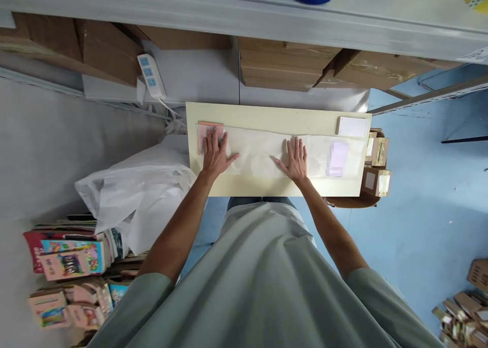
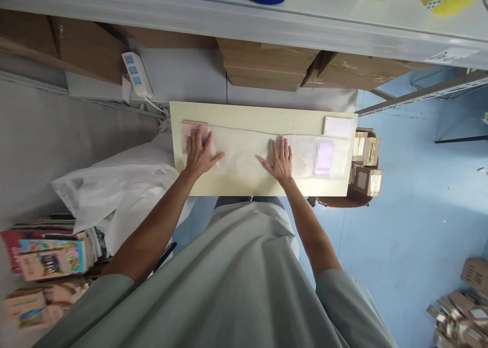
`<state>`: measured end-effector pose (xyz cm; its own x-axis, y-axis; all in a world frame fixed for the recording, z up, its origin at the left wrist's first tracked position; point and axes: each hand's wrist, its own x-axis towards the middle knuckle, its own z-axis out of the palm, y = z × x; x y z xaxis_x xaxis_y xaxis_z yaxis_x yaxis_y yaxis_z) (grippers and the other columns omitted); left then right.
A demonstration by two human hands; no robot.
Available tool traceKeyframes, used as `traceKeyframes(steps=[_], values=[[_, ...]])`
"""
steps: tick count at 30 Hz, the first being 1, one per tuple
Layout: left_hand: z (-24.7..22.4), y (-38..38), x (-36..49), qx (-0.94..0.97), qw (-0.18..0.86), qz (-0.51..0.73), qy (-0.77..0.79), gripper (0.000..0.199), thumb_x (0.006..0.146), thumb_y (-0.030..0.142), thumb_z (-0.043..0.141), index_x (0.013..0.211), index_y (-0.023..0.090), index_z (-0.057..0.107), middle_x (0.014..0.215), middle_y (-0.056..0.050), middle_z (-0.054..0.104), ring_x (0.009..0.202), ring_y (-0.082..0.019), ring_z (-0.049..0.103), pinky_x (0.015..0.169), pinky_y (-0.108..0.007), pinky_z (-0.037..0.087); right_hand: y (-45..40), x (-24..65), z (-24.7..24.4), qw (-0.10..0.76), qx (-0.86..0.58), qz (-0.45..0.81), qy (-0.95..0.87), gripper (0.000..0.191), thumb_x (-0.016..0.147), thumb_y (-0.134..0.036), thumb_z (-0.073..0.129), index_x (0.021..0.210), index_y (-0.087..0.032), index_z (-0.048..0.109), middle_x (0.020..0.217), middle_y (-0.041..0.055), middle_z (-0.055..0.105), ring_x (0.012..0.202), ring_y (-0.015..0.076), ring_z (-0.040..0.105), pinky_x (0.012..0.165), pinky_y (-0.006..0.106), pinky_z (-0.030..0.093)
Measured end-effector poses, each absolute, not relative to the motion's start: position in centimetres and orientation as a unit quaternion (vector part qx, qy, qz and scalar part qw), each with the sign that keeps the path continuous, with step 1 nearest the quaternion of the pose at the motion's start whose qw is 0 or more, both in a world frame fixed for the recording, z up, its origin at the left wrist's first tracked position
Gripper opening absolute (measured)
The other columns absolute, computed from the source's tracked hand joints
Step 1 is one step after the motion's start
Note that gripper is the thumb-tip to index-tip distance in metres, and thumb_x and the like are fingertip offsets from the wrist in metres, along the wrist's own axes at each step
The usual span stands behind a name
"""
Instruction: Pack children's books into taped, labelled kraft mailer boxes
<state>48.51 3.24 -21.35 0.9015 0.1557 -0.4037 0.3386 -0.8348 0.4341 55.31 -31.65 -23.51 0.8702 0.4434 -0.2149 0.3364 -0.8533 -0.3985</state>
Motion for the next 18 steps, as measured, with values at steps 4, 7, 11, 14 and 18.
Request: traceKeyframes(steps=[4, 7, 11, 14, 18], values=[[-22.1, 4.2, 48.2, 0.939, 0.26, -0.186, 0.126, 0.125, 0.095, 0.086, 0.063, 0.184, 0.007, 0.024, 0.192, -0.026, 0.003, 0.178, -0.05, -0.009, 0.141, -0.071, -0.007, -23.2, 53.9, -22.4, 0.169, -0.935, 0.175, -0.258, 0.098, 0.112, -0.077, 0.04, 0.184, -0.011, 0.027, 0.192, 0.0171, 0.017, 0.181, 0.0395, 0.01, 0.146, 0.064, 0.014], [-22.5, 4.2, 47.7, 0.937, 0.273, -0.179, 0.125, 0.124, 0.099, 0.088, 0.053, 0.183, 0.002, 0.021, 0.191, -0.026, 0.004, 0.178, -0.047, -0.009, 0.142, -0.067, -0.008, -16.6, 52.6, -22.5, 0.155, -0.929, 0.201, -0.271, 0.085, 0.118, -0.066, 0.029, 0.185, -0.014, 0.026, 0.192, 0.0112, 0.019, 0.181, 0.0331, 0.009, 0.148, 0.058, 0.012], [-22.6, 4.8, 46.9, 0.927, 0.299, -0.169, 0.15, 0.106, 0.106, 0.077, 0.049, 0.185, 0.012, 0.023, 0.193, -0.016, 0.004, 0.179, -0.043, -0.011, 0.144, -0.066, -0.007, -12.9, 51.7, -23.4, 0.133, -0.929, 0.233, -0.254, 0.079, 0.12, -0.059, 0.023, 0.186, -0.015, 0.022, 0.193, 0.0086, 0.015, 0.181, 0.0326, 0.007, 0.148, 0.059, 0.01], [-22.6, 5.3, 46.4, 0.921, 0.309, -0.159, 0.175, 0.095, 0.108, 0.068, 0.05, 0.186, 0.019, 0.026, 0.194, -0.009, 0.001, 0.179, -0.042, -0.014, 0.144, -0.068, -0.007, -13.0, 51.5, -23.9, 0.119, -0.931, 0.238, -0.249, 0.081, 0.118, -0.061, 0.027, 0.187, -0.019, 0.017, 0.193, 0.0061, 0.014, 0.181, 0.0343, 0.004, 0.148, 0.062, 0.01], [-22.6, 5.6, 46.3, 0.924, 0.306, -0.152, 0.171, 0.086, 0.112, 0.062, 0.044, 0.185, 0.02, 0.029, 0.194, -0.009, 0.007, 0.18, -0.041, -0.011, 0.144, -0.067, -0.005, -13.5, 51.4, -24.3, 0.118, -0.937, 0.223, -0.24, 0.082, 0.118, -0.063, 0.03, 0.186, -0.018, 0.02, 0.193, 0.0077, 0.016, 0.181, 0.0345, 0.007, 0.147, 0.063, 0.01]])
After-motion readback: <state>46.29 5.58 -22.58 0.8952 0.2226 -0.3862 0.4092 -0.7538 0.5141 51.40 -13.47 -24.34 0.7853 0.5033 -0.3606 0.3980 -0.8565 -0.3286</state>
